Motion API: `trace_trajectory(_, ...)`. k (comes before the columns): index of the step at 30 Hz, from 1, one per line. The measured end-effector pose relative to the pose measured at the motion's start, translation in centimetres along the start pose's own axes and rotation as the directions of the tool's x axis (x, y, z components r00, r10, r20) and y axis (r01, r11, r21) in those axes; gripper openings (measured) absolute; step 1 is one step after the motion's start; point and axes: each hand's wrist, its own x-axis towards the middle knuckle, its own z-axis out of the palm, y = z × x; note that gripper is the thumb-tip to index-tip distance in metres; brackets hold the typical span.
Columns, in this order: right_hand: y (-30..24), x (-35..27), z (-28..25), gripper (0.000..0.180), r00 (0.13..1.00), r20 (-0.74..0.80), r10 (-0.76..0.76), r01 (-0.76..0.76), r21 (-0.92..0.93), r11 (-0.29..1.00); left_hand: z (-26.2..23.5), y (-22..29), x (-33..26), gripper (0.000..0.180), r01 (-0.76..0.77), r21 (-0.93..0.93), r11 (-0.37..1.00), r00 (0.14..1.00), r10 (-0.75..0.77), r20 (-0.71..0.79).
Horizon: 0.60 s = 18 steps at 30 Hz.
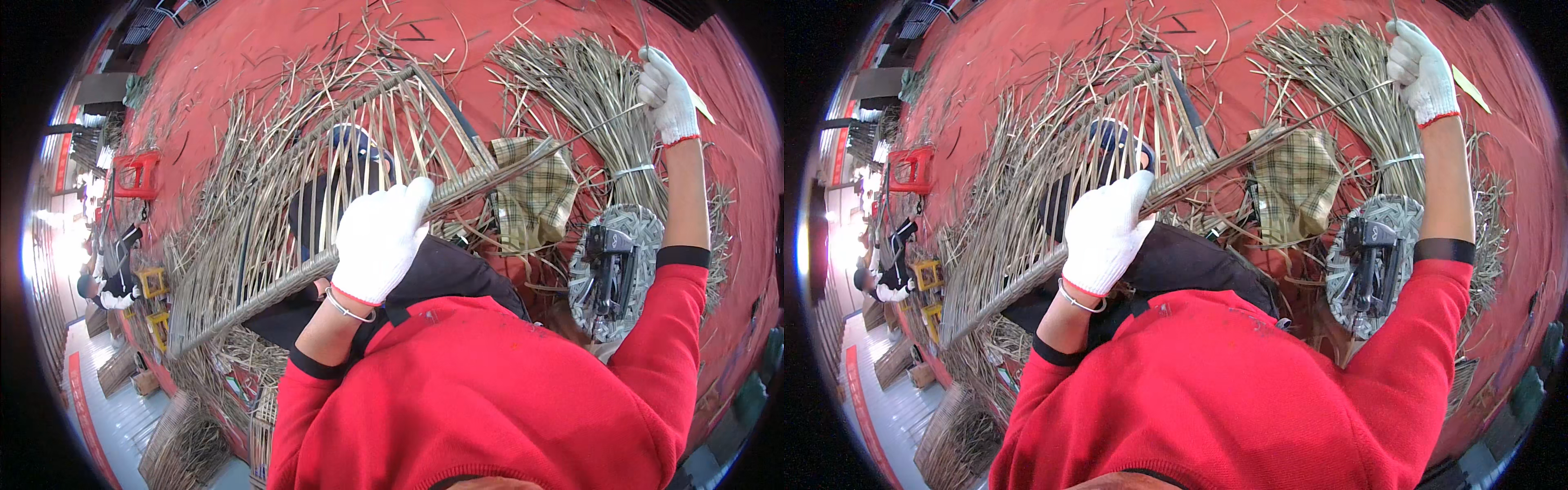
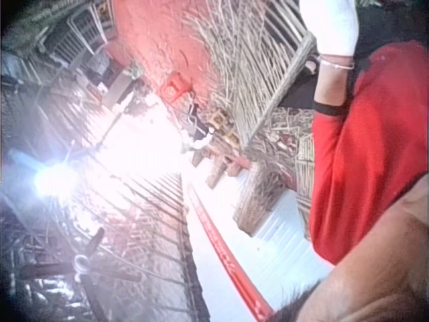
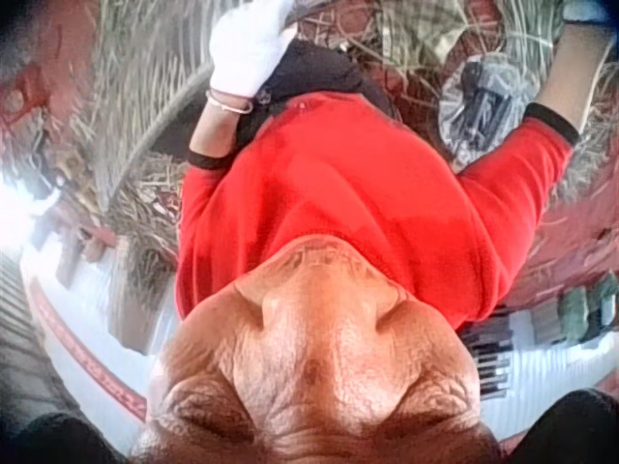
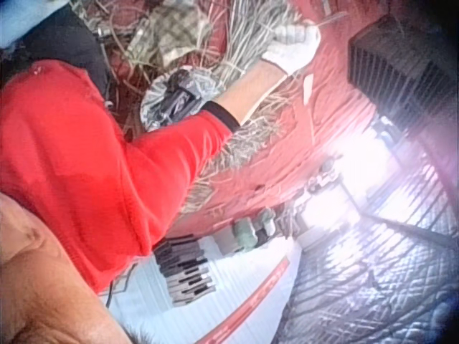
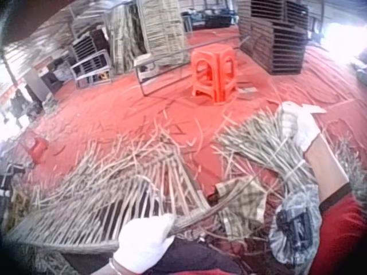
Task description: The person sits on the floor and weaves thin plant fibers around a metal basket frame. They repeatedly thread the fibers through the frame, pull them tight, and adjust the weave pattern with gloved hands.
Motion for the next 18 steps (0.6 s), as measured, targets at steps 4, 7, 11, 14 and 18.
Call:
trace_trajectory(4,0.1,-1.1,1.3,0.016,0.998,-0.039,-0.054,0.051,-0.079,0.996,-0.6,0.4,-0.5,0.034,-0.020,-0.041,0.999,1.000,0.019,-0.025)
trace_trajectory(7,0.4,-3.5,4.0,0.018,0.993,0.115,-0.011,0.037,-0.233,0.972,-2.3,0.0,-1.9,0.032,-0.014,-0.037,0.999,1.000,0.013,-0.026)
trace_trajectory(11,-2.3,-9.6,7.1,0.031,0.789,0.583,-0.195,0.611,-0.711,0.348,-5.1,-1.1,-4.0,0.035,0.012,0.094,0.995,0.998,-0.018,0.063)
trace_trajectory(14,-4.6,-12.8,8.8,0.027,0.515,0.825,0.235,0.845,-0.442,-0.300,-5.9,-0.9,-5.3,0.039,0.015,0.086,0.996,0.997,-0.022,0.076)
trace_trajectory(18,-6.2,-14.7,10.8,0.016,0.348,0.861,0.371,0.849,-0.457,0.266,-5.2,-0.5,-6.2,0.043,-0.052,0.129,0.990,0.997,0.043,0.067)
